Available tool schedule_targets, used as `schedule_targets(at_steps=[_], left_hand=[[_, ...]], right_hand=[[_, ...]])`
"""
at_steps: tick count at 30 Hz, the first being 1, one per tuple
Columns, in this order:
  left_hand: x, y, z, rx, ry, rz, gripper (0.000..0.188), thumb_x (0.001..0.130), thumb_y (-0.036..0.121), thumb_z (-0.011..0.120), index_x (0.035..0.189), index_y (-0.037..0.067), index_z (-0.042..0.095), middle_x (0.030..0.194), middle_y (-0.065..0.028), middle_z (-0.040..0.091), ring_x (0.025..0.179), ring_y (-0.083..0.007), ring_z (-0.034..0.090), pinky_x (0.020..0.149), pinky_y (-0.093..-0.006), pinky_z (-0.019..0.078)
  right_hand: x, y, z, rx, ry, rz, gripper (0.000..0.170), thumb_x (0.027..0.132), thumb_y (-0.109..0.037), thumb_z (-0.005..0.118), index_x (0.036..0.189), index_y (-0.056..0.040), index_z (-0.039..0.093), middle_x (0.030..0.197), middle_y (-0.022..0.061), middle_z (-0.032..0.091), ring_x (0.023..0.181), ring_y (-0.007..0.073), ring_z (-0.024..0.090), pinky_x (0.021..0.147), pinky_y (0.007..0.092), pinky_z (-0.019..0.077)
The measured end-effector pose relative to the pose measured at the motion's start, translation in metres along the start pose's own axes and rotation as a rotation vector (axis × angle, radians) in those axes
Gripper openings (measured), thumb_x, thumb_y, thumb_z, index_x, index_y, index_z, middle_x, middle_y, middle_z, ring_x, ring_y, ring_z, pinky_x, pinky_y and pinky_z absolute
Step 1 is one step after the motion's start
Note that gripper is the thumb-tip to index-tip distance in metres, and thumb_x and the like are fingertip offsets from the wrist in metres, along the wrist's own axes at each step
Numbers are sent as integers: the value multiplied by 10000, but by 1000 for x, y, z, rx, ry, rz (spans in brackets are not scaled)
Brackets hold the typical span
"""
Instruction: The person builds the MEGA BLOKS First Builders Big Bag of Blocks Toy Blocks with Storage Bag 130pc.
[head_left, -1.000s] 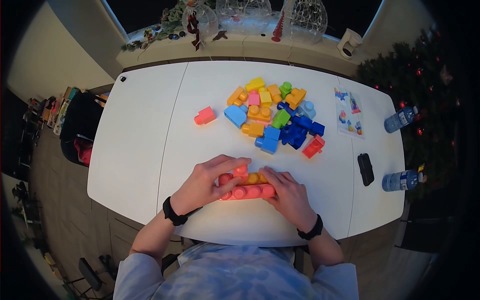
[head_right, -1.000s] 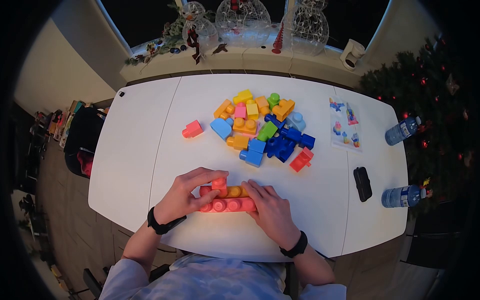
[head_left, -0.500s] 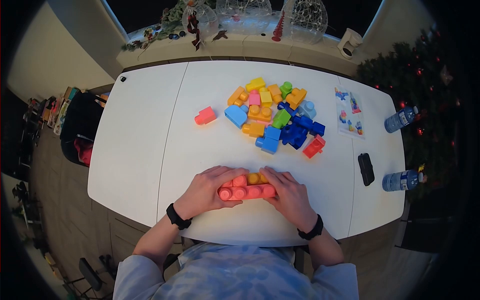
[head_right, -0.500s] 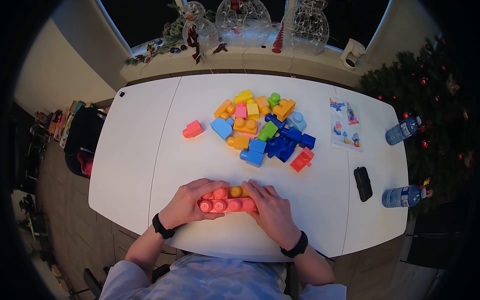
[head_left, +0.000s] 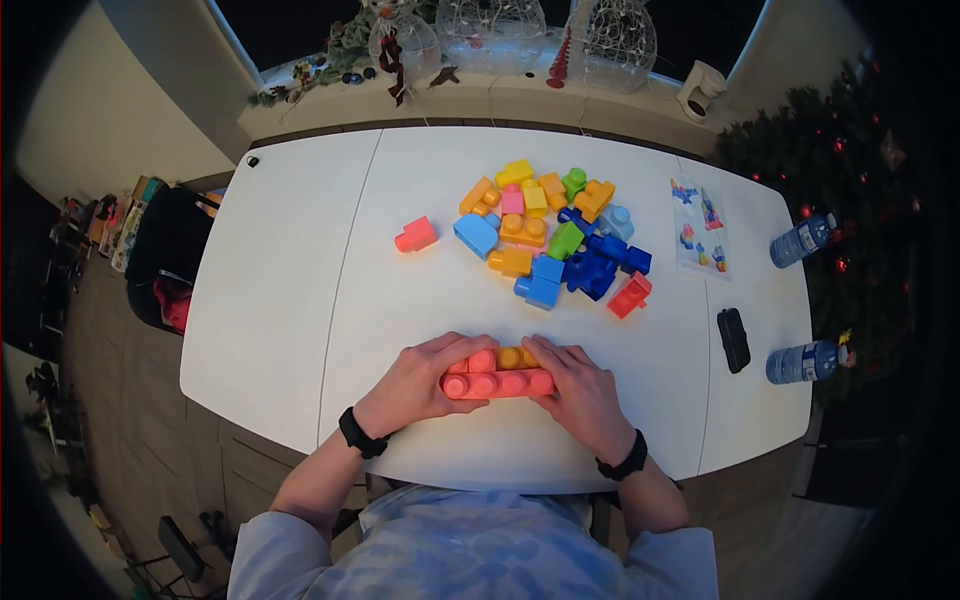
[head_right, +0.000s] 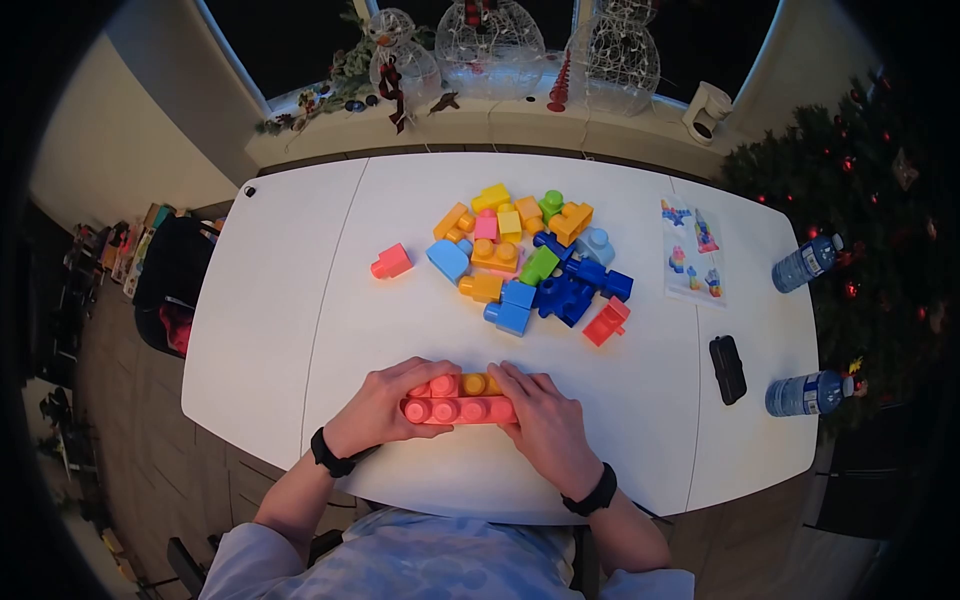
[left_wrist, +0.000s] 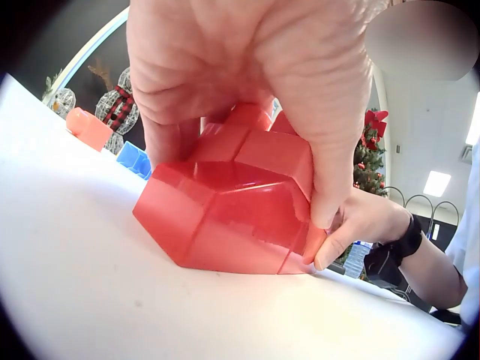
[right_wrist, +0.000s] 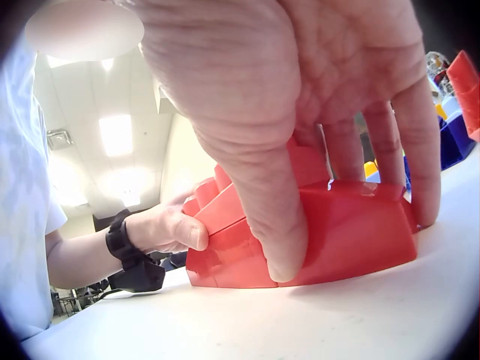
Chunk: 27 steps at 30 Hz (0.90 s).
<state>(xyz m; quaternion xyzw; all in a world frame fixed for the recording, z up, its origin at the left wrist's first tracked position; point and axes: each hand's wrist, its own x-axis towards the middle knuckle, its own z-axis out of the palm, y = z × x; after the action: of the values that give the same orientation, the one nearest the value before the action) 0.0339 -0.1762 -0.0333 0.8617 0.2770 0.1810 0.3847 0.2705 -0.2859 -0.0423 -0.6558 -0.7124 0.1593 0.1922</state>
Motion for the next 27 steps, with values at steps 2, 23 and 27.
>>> schedule_targets(at_steps=[2, 23, 27], left_hand=[[-1, 2, -1, 7, 16, 5, 722, 742, 221, 885, 1392, 158, 577, 1154, -83, 674, 1009, -329, 691, 874, -408, 595], [90, -50, -68, 119, 296, -176, 411, 827, 69, 826, 1217, 48, 698, 1078, -134, 719, 968, -230, 724, 847, -335, 604], [70, 36, -48, 88, 70, 42, 412, 795, 35, 818, 1186, 54, 688, 996, -124, 686, 902, -265, 714, 803, -358, 597]], right_hand=[[1, 0, 0, 13, 10, -23, 747, 780, -145, 816, 1474, -161, 539, 1438, 19, 620, 1175, 204, 639, 778, 383, 603], [-2, 3, 2, -8, 36, -29, 715, 784, -166, 818, 1449, -156, 556, 1413, 12, 629, 1121, 197, 652, 733, 357, 598], [0, 1, -1, -6, 32, -11, 712, 770, -188, 836, 1432, -171, 576, 1374, 13, 666, 1092, 227, 678, 769, 375, 606]])
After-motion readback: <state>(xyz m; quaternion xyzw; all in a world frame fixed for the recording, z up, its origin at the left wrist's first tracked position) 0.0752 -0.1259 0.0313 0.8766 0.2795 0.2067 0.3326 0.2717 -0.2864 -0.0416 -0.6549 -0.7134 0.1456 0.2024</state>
